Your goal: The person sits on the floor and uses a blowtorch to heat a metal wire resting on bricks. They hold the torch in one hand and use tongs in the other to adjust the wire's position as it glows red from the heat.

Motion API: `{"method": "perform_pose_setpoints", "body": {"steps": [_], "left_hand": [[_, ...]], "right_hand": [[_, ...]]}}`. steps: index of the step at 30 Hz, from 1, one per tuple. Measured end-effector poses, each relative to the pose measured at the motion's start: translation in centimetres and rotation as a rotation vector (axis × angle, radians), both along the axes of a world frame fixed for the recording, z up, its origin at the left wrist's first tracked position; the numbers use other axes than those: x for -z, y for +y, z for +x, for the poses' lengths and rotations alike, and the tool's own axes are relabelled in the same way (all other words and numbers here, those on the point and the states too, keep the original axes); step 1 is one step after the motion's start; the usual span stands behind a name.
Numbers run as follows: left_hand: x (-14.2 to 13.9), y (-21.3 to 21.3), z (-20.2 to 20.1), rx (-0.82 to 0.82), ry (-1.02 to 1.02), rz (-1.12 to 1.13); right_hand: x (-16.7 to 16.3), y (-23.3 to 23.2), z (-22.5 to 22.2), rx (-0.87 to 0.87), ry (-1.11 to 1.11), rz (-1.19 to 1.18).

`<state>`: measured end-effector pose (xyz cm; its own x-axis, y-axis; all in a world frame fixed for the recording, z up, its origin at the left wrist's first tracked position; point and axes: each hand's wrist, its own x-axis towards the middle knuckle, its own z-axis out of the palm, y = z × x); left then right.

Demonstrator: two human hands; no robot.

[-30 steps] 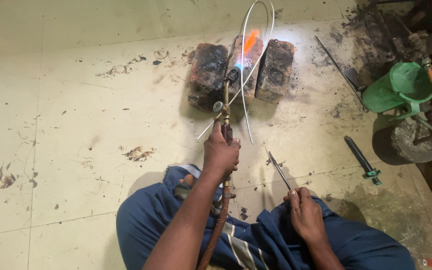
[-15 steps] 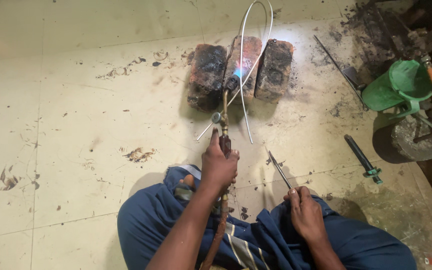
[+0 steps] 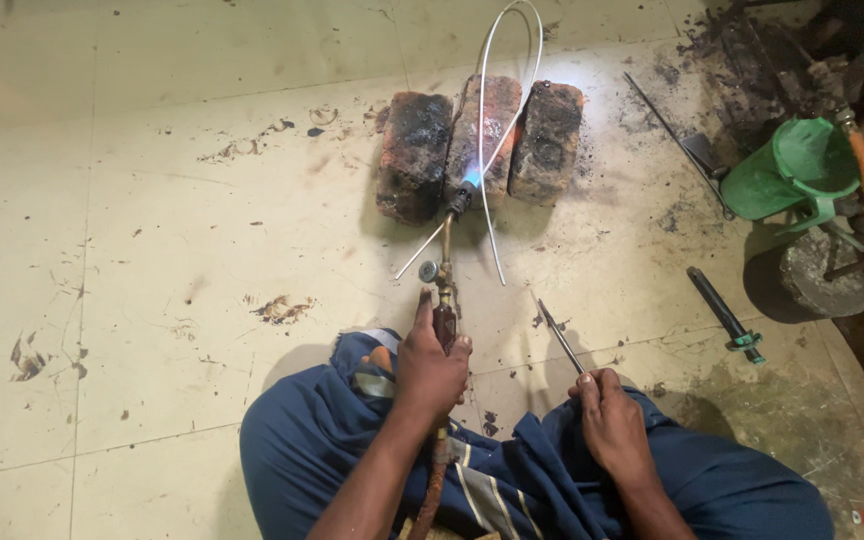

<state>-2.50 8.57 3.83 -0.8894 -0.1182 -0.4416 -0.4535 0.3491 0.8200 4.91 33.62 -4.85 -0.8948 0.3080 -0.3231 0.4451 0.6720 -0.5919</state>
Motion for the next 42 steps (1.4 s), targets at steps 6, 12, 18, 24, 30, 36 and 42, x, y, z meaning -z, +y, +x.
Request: {"method": "perform_pose_setpoints", "body": {"steps": [6,12,18,24,30,36,42], "left_hand": [[1.2,-0.4,1.8,0.07,0.228,-0.129],[1.4,-0.3,3.2,0.105,0.083,-0.141],[1.9,-0.1,5.0,0.19,0.139,-0.188],[2.8,0.0,5.9,0.274,0.113,-0.317],[3.3,-0.1,6.1,0.299,0.11,-0.367],[3.5,-0.3,6.2,0.288,0.167,-0.375],[3.6,-0.5,6.3,0.305,0.168,-0.375]], "right_hand": [[0.3,0.2,0.0,-0.009,0.014,0.017],[0.5,0.3,-0.1,-0.012,0.039,0.006],[0.5,0.1,-0.2,0.001,0.044,-0.004],[0.3,-0.3,-0.3,0.002,0.062,-0.012],[0.1,-0.7,-0.6,-0.005,0.064,-0.026],[-0.2,-1.1,-0.7,-0.006,0.049,-0.032],[-0.3,-1.1,-0.7,-0.003,0.04,-0.038]]}}
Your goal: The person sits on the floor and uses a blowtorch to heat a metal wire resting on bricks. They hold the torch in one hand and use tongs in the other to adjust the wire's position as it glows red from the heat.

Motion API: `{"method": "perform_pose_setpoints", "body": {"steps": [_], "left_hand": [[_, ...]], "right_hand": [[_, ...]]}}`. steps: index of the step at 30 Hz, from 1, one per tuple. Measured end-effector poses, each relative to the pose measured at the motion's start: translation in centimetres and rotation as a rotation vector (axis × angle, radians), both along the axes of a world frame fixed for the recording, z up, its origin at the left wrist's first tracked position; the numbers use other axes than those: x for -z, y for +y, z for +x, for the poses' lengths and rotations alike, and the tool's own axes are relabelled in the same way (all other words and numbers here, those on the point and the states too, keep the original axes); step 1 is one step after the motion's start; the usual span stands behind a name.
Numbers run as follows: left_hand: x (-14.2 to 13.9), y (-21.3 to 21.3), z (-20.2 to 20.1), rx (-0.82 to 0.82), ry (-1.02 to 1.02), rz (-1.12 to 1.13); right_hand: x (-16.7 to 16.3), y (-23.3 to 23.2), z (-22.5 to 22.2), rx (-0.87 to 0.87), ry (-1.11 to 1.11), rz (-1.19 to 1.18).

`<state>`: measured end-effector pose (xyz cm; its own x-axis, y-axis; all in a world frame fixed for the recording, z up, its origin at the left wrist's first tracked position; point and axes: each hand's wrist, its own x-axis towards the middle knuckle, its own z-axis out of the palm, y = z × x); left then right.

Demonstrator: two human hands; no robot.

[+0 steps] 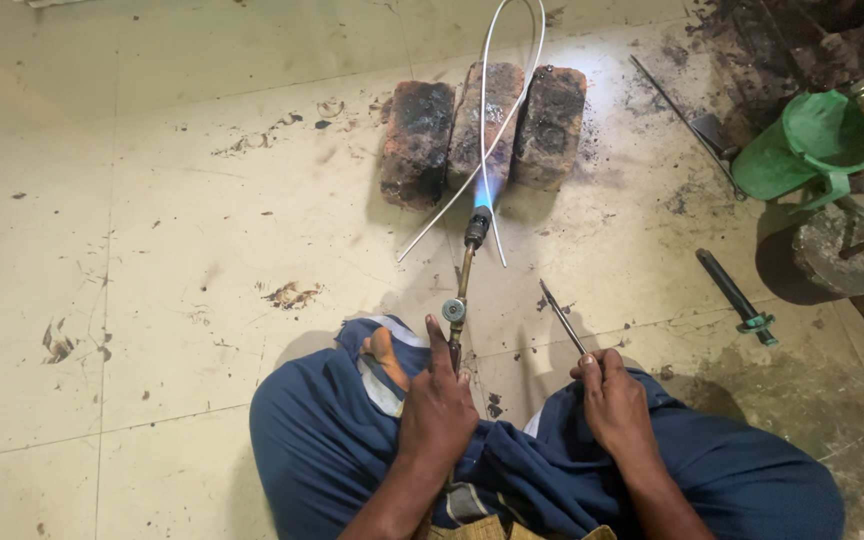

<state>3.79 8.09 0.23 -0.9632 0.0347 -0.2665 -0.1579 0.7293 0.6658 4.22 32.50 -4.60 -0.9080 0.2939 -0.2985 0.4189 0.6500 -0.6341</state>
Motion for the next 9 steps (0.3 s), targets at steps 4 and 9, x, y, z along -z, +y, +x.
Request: {"method": "perform_pose_setpoints", "body": {"steps": [4,9], "left_hand": [[-0.07,0.02,0.14,0.008,-0.017,0.001],[-0.18,0.08,0.07,-0.006,-0.016,0.015]], "right_hand": [[0.03,0.05,0.1,-0.01,0.023,0.011],[-0.04,0.02,0.13,-0.024,-0.003,0.033]]}}
